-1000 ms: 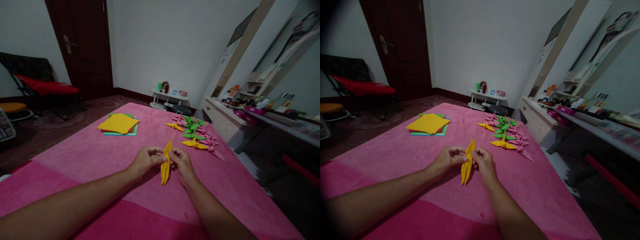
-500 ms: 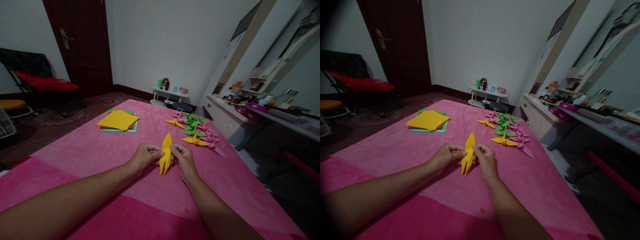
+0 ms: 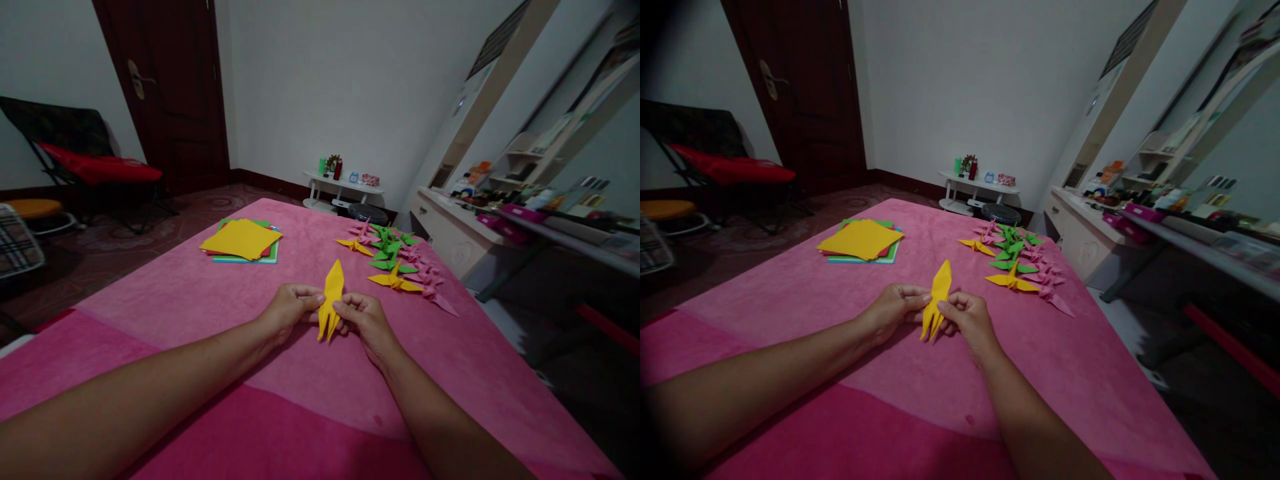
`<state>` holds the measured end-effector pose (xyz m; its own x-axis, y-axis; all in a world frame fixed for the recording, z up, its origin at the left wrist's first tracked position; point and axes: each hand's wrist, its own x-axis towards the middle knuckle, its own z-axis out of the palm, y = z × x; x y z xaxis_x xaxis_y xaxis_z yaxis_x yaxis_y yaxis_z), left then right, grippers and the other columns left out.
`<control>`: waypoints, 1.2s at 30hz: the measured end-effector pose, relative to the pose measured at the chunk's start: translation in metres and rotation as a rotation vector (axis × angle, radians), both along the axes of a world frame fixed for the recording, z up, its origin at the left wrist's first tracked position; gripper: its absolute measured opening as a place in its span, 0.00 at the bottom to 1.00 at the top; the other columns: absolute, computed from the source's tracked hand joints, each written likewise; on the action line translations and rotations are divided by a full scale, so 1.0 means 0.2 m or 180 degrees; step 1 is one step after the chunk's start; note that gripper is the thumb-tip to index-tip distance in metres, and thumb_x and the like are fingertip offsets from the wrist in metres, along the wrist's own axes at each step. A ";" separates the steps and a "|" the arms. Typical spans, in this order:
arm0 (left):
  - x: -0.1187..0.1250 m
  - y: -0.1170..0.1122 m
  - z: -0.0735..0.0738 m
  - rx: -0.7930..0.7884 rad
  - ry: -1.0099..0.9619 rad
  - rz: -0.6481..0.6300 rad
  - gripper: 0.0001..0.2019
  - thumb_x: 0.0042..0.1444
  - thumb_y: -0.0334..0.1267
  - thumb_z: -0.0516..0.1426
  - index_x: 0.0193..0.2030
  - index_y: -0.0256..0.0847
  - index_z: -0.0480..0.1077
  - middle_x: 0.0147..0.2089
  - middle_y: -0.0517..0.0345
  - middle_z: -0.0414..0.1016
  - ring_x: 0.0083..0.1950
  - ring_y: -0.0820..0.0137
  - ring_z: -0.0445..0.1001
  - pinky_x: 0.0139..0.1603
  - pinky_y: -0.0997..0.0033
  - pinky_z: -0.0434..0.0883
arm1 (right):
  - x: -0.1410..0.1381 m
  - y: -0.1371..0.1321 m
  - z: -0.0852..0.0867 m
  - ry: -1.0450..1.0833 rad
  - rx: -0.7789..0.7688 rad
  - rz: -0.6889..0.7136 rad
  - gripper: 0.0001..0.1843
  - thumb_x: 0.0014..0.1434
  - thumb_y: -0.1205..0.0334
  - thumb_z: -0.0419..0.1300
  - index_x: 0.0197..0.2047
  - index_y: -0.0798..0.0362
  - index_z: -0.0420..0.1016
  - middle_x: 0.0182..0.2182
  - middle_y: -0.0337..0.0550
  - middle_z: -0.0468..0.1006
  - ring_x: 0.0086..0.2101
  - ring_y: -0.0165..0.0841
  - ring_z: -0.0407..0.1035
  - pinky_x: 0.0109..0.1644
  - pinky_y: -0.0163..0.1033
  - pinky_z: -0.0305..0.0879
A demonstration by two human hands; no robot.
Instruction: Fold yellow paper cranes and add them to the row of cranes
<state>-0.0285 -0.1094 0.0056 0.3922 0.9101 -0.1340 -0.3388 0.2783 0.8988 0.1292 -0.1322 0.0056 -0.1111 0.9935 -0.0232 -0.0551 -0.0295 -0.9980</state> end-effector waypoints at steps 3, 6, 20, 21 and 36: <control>0.00 0.00 0.01 -0.0007 0.0009 -0.0020 0.15 0.39 0.38 0.65 0.34 0.29 0.75 0.31 0.47 0.77 0.30 0.67 0.76 0.36 0.69 0.73 | 0.00 0.01 -0.01 0.0062 -0.0047 -0.0033 0.14 0.44 0.55 0.65 0.24 0.58 0.71 0.14 0.37 0.71 0.14 0.24 0.62 0.18 0.28 0.57; 0.00 0.00 0.01 0.0020 0.0023 -0.0041 0.16 0.40 0.37 0.65 0.36 0.29 0.75 0.32 0.47 0.77 0.31 0.67 0.76 0.36 0.69 0.73 | 0.01 0.01 -0.01 0.0110 -0.0084 -0.0056 0.13 0.44 0.56 0.65 0.23 0.58 0.70 0.14 0.37 0.71 0.14 0.23 0.61 0.19 0.28 0.56; 0.03 -0.03 0.00 0.0246 0.0370 0.0290 0.14 0.41 0.38 0.63 0.34 0.33 0.68 0.26 0.56 0.74 0.26 0.72 0.73 0.29 0.71 0.72 | 0.01 0.02 -0.04 -0.0365 0.0139 -0.0354 0.12 0.47 0.57 0.62 0.21 0.57 0.69 0.11 0.35 0.67 0.12 0.22 0.57 0.16 0.28 0.50; 0.03 -0.03 0.01 0.0270 0.0406 0.0206 0.14 0.43 0.40 0.62 0.33 0.32 0.69 0.26 0.55 0.74 0.26 0.72 0.73 0.29 0.72 0.72 | 0.01 0.02 -0.05 -0.0391 0.0151 -0.0361 0.13 0.47 0.57 0.62 0.21 0.57 0.69 0.11 0.34 0.66 0.12 0.22 0.56 0.16 0.28 0.49; 0.02 0.01 0.00 0.1049 0.0874 0.0076 0.09 0.44 0.36 0.60 0.29 0.32 0.69 0.25 0.59 0.70 0.23 0.77 0.67 0.24 0.78 0.63 | 0.01 0.01 -0.01 -0.0072 0.0118 -0.0259 0.10 0.49 0.58 0.61 0.26 0.57 0.69 0.12 0.33 0.67 0.12 0.22 0.56 0.15 0.27 0.52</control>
